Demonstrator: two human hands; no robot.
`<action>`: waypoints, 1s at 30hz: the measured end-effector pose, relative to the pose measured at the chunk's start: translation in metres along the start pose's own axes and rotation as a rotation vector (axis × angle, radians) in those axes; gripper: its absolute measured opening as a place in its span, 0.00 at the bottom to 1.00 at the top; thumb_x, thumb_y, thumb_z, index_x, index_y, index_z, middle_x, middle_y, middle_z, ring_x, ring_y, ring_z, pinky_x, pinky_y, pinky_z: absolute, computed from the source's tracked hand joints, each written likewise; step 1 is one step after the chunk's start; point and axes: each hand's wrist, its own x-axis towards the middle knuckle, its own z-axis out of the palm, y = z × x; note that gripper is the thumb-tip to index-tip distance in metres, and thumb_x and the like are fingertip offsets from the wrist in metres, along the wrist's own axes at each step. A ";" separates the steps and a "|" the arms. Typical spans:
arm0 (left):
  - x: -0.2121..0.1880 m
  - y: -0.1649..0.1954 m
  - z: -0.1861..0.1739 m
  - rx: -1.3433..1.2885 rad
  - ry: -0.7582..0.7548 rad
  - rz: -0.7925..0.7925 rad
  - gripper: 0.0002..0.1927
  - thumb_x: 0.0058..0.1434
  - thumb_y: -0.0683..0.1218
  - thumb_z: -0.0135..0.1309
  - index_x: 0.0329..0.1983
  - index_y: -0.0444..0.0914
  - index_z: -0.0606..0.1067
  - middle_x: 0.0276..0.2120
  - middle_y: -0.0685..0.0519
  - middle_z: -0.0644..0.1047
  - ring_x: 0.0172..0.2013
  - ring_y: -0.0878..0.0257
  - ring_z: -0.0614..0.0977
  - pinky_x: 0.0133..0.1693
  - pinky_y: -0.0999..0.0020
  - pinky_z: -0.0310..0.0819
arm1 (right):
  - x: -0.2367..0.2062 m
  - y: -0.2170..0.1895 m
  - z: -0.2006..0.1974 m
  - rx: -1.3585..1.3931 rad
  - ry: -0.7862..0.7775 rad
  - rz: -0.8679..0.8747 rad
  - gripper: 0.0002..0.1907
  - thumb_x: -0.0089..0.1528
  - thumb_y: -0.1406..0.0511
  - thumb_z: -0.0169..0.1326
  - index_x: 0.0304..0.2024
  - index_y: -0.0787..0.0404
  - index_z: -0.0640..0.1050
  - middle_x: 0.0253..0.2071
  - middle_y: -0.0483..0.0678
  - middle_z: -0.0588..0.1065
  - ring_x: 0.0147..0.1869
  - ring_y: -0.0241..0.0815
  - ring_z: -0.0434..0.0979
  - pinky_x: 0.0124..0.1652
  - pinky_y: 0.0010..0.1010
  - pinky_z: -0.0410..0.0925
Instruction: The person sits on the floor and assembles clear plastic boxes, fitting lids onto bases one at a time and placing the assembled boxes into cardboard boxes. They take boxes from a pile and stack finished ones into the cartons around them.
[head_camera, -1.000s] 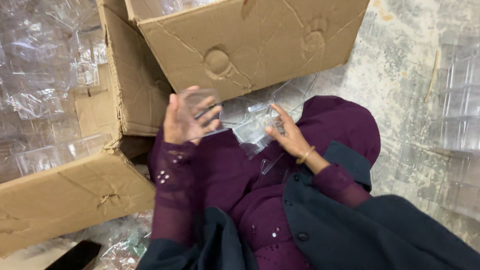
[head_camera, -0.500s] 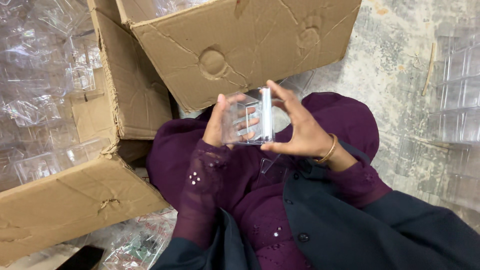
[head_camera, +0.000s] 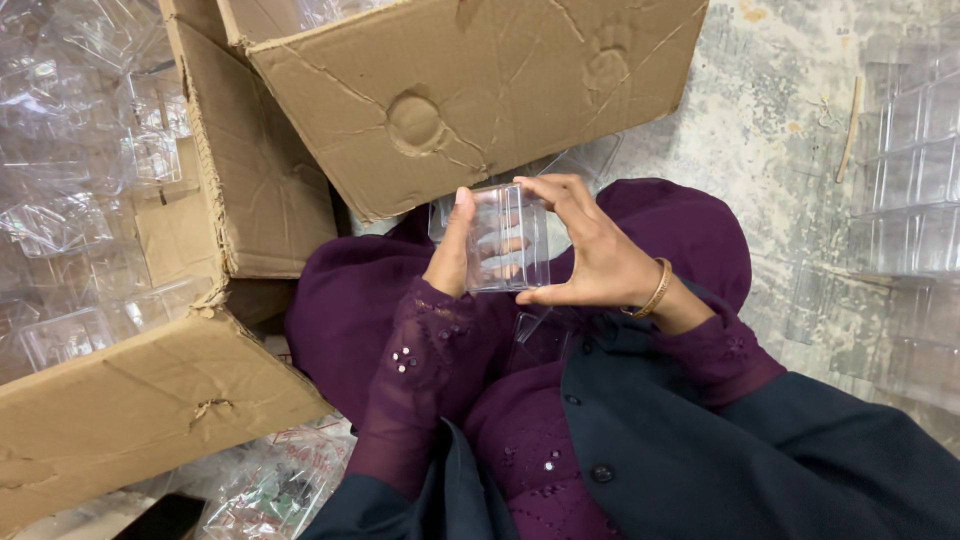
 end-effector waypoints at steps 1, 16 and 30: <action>0.001 -0.001 -0.001 0.003 0.005 -0.015 0.43 0.61 0.76 0.38 0.68 0.43 0.67 0.58 0.49 0.73 0.51 0.55 0.76 0.48 0.54 0.75 | 0.000 0.000 0.000 -0.003 0.000 0.007 0.60 0.46 0.54 0.76 0.74 0.59 0.58 0.66 0.56 0.62 0.71 0.53 0.64 0.65 0.41 0.64; -0.008 -0.003 0.013 0.065 0.097 -0.021 0.39 0.61 0.74 0.37 0.67 0.47 0.66 0.57 0.49 0.74 0.51 0.53 0.76 0.48 0.51 0.76 | -0.001 -0.001 0.012 0.147 -0.008 0.075 0.61 0.47 0.54 0.76 0.74 0.59 0.57 0.68 0.55 0.63 0.74 0.52 0.65 0.69 0.43 0.64; 0.108 -0.114 -0.068 1.774 0.387 0.016 0.40 0.53 0.62 0.63 0.67 0.52 0.63 0.71 0.41 0.52 0.70 0.40 0.52 0.60 0.27 0.51 | -0.247 0.146 -0.087 -0.757 0.662 0.811 0.60 0.57 0.48 0.73 0.80 0.60 0.54 0.79 0.64 0.52 0.86 0.64 0.45 0.79 0.57 0.42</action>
